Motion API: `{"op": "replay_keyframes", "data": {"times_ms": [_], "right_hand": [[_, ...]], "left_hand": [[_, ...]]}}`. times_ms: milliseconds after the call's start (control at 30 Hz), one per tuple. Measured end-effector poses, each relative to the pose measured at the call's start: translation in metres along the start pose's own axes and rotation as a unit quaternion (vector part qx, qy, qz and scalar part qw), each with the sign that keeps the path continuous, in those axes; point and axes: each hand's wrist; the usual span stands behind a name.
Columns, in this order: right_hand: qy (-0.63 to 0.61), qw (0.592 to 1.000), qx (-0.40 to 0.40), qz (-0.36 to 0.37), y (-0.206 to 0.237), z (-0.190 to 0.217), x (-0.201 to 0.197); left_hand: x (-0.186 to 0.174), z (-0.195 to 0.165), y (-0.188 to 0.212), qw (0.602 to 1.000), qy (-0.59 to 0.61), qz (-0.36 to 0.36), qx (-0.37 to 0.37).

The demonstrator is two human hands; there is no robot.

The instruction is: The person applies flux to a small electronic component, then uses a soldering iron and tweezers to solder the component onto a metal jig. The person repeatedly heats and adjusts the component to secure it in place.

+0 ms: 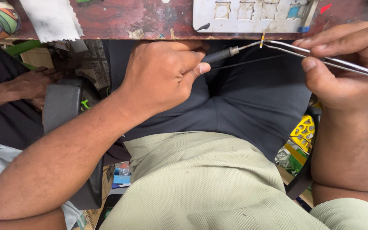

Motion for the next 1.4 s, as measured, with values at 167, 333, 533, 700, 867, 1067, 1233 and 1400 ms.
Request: {"op": "replay_keyframes", "data": {"times_ms": [167, 333, 533, 700, 867, 1067, 1233, 1400], "right_hand": [[0.007, 1.0, -0.014, 0.011, 0.0008, -0.004, -0.0028], [0.011, 1.0, -0.009, 0.01, 0.002, -0.0034, -0.0034], [0.0, 1.0, 0.004, -0.001, 0.0032, -0.0001, 0.0004], [-0.007, 1.0, 0.019, -0.005, 0.001, 0.0011, 0.0003], [-0.012, 0.999, 0.027, -0.013, 0.0024, 0.0021, 0.0014], [-0.005, 1.0, 0.023, -0.012, 0.0026, 0.0021, 0.0015], [-0.001, 1.0, 0.021, -0.005, 0.0005, 0.0012, 0.0001], [0.007, 1.0, 0.016, -0.001, 0.0008, 0.0006, -0.0005]], "left_hand": [[0.0002, -0.0008, 0.0006, 1.0, 0.003, -0.011, 0.016], [0.0008, -0.0006, 0.0007, 1.0, 0.011, -0.014, 0.013], [-0.0003, 0.0, 0.0011, 1.0, 0.009, -0.016, 0.017], [-0.0006, 0.0004, 0.0012, 1.0, 0.007, -0.02, 0.02], [-0.0003, 0.001, 0.0012, 1.0, 0.004, -0.016, 0.016], [0.0001, 0.0012, 0.0011, 1.0, 0.002, -0.012, 0.011], [0.0008, 0.0015, 0.0015, 1.0, 0.004, -0.016, 0.017], [0.0003, 0.0019, 0.0017, 1.0, -0.001, -0.019, 0.024]]}}
Point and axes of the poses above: each hand's wrist, its own y-axis away from the middle knuckle, its own x-axis out of the palm, z = x × y, and after that the axes turned 2 degrees about x, right-handed
